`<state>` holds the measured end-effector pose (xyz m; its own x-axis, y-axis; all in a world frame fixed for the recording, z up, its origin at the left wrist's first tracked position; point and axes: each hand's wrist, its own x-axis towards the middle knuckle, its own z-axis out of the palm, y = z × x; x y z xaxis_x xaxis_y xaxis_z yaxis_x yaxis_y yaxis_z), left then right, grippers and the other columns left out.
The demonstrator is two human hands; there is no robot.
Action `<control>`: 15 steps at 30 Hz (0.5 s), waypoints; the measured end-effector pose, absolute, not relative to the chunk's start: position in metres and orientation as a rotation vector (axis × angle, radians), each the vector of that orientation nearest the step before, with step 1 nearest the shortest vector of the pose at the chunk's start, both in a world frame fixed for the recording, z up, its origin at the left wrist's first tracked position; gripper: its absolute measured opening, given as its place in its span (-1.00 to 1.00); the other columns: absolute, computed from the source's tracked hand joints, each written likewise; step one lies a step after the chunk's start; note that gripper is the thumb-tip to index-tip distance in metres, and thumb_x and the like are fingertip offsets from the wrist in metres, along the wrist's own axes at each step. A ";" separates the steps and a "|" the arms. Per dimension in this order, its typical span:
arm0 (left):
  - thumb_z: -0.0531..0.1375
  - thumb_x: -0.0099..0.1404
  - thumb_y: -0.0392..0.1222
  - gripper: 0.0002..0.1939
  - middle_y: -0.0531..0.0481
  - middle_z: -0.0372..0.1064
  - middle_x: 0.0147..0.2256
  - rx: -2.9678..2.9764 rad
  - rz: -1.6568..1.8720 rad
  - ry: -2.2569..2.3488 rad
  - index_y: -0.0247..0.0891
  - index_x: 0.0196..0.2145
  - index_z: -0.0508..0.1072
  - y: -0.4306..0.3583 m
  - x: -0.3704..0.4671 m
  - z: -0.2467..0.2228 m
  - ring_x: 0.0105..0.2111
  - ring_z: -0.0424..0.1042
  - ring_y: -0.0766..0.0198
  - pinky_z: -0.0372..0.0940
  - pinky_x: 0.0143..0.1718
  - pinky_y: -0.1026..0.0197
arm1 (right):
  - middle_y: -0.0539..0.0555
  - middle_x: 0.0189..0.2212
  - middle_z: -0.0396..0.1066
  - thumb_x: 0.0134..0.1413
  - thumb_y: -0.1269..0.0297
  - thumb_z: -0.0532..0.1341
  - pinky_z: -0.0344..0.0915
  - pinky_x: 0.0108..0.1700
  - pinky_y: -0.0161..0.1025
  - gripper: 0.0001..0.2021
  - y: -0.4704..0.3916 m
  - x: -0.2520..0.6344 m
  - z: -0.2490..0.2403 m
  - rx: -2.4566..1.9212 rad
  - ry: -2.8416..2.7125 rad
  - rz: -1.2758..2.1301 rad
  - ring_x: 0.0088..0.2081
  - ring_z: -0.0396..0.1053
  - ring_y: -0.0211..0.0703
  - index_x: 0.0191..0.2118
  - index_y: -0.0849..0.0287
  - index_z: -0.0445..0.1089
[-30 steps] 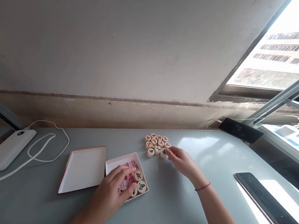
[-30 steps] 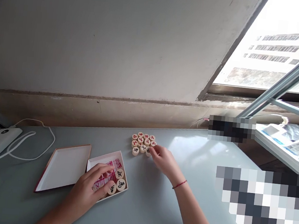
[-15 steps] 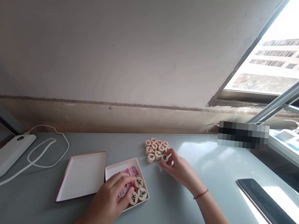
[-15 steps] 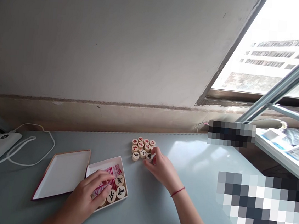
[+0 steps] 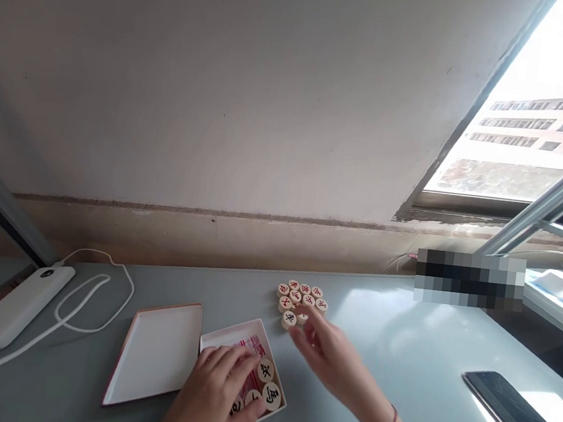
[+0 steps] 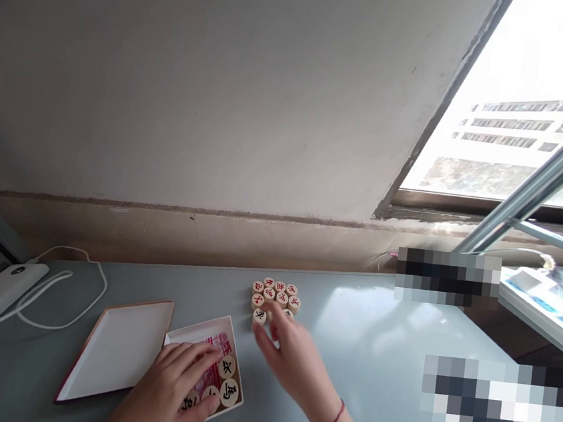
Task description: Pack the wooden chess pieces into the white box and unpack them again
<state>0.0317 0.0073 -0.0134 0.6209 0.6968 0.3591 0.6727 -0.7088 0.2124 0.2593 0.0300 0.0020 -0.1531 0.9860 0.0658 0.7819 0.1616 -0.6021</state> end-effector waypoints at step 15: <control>0.07 0.27 -0.30 -0.69 -0.13 0.50 -0.18 2.469 0.625 1.227 -0.25 -0.05 0.43 0.007 0.053 -0.025 -0.21 0.49 0.09 0.41 -0.17 0.09 | 0.04 -0.36 0.48 0.22 0.29 -0.04 0.20 -0.35 -0.31 -0.74 0.019 0.231 -0.003 -1.418 -2.096 1.006 -0.40 0.36 -0.18 -0.16 0.09 0.38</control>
